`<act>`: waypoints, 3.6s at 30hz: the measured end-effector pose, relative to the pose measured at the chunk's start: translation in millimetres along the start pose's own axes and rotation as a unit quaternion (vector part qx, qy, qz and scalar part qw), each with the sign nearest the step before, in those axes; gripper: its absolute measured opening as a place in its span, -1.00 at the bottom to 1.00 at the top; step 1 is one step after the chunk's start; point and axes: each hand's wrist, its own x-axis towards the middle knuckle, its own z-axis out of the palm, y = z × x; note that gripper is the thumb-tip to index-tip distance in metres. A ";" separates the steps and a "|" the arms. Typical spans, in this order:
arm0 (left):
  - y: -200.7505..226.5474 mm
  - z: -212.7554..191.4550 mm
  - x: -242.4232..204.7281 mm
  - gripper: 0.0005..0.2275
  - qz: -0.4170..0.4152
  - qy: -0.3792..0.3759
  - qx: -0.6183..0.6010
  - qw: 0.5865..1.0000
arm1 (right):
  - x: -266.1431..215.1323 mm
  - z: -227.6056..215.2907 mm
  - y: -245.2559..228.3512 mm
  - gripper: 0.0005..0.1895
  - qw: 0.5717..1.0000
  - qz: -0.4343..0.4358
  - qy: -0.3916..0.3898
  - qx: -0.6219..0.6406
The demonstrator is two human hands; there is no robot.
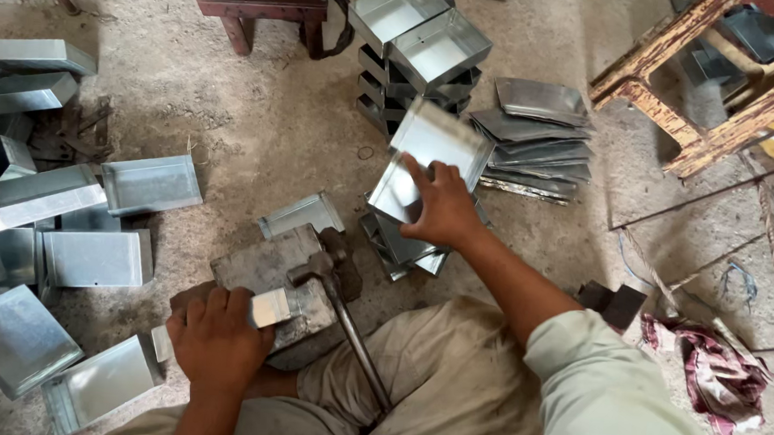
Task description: The person sits on the floor and repeatedly hammers small rectangular metal boxes on a metal block to shape or flatten them. They pick up each box, position it on the block, strike it with a hammer, and then place it aside. The process is repeated for multiple boxes.
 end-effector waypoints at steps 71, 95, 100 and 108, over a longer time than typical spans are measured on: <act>5.1 -21.7 12.8 -0.58 0.022 0.033 -0.047 0.998 | 268.0 -7.0 155.1 0.32 0.992 -0.024 0.072 -0.101; 1.9 -9.5 -0.3 -0.62 0.032 0.077 -0.046 0.995 | -20.5 -15.7 15.7 0.38 0.999 -0.014 -0.005 -0.045; 0.7 -8.3 0.3 -0.65 0.040 0.097 -0.032 0.994 | -21.5 4.7 18.1 0.48 0.997 -0.055 0.015 -0.045; 4.9 -10.2 1.5 -0.67 0.032 0.089 -0.030 0.995 | 151.3 -29.4 88.5 0.02 0.983 0.033 0.147 0.100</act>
